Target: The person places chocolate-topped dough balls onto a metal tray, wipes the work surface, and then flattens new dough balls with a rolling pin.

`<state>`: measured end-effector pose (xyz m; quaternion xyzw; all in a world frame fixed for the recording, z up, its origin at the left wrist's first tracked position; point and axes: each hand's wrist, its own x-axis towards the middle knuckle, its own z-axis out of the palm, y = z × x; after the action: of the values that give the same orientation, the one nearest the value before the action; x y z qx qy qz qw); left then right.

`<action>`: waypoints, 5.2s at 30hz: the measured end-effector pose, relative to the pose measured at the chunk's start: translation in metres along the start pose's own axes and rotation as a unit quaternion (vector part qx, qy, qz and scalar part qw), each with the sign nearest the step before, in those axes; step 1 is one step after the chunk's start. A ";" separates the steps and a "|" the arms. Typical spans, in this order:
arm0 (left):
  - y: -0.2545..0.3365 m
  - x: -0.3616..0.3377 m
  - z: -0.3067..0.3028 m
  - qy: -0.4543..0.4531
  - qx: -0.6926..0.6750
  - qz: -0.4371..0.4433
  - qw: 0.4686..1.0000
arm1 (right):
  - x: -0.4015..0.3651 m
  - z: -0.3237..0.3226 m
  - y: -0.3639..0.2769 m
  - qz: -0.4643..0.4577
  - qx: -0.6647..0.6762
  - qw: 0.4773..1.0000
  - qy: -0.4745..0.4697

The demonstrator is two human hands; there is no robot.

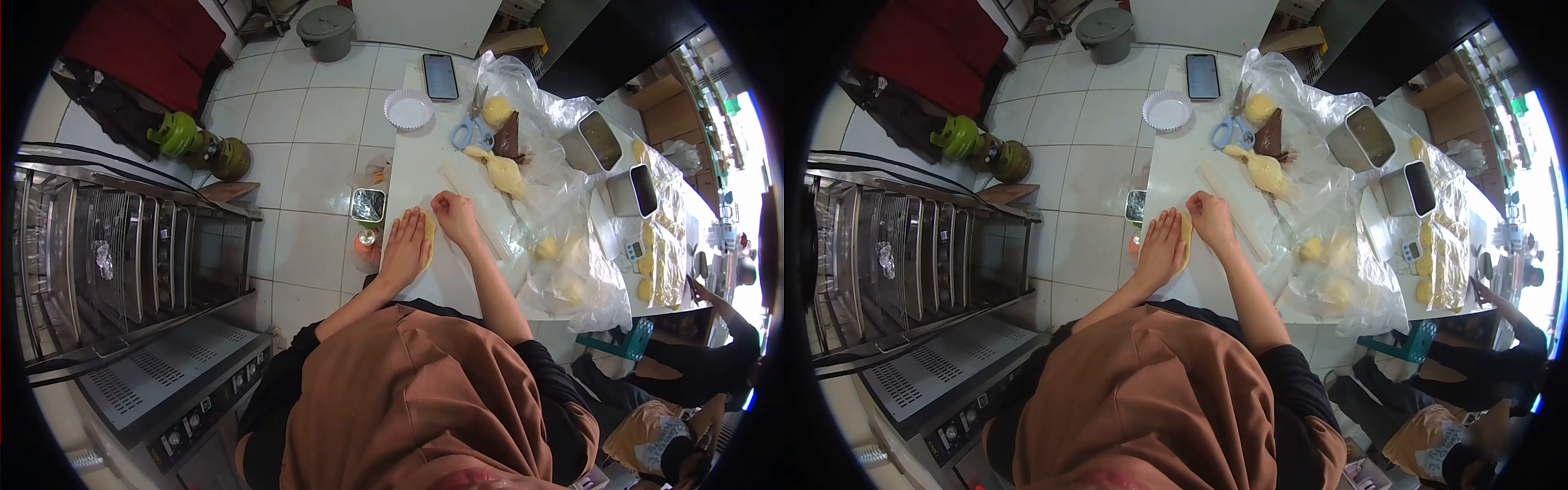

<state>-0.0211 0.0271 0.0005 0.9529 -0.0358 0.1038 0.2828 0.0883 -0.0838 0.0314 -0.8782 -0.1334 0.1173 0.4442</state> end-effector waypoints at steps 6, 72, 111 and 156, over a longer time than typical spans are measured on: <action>0.010 -0.001 0.002 -0.018 0.101 -0.008 0.995 | 0.008 0.012 -0.048 -0.040 0.090 0.992 0.085; -0.059 0.072 -0.027 0.043 0.190 -0.051 0.980 | -0.008 -0.016 0.020 -0.138 -0.358 0.919 0.088; -0.052 0.068 -0.014 0.021 0.147 -0.088 0.985 | -0.026 0.015 0.019 -0.087 -0.340 0.926 0.137; -0.087 0.164 -0.020 0.155 0.156 -0.015 0.975 | 0.075 -0.024 0.010 -0.235 -0.268 0.914 0.192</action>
<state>0.1463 0.1096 0.0060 0.9579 0.0392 0.2508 0.1343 0.1674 -0.0823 0.0312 -0.9133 -0.2741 -0.2018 0.2236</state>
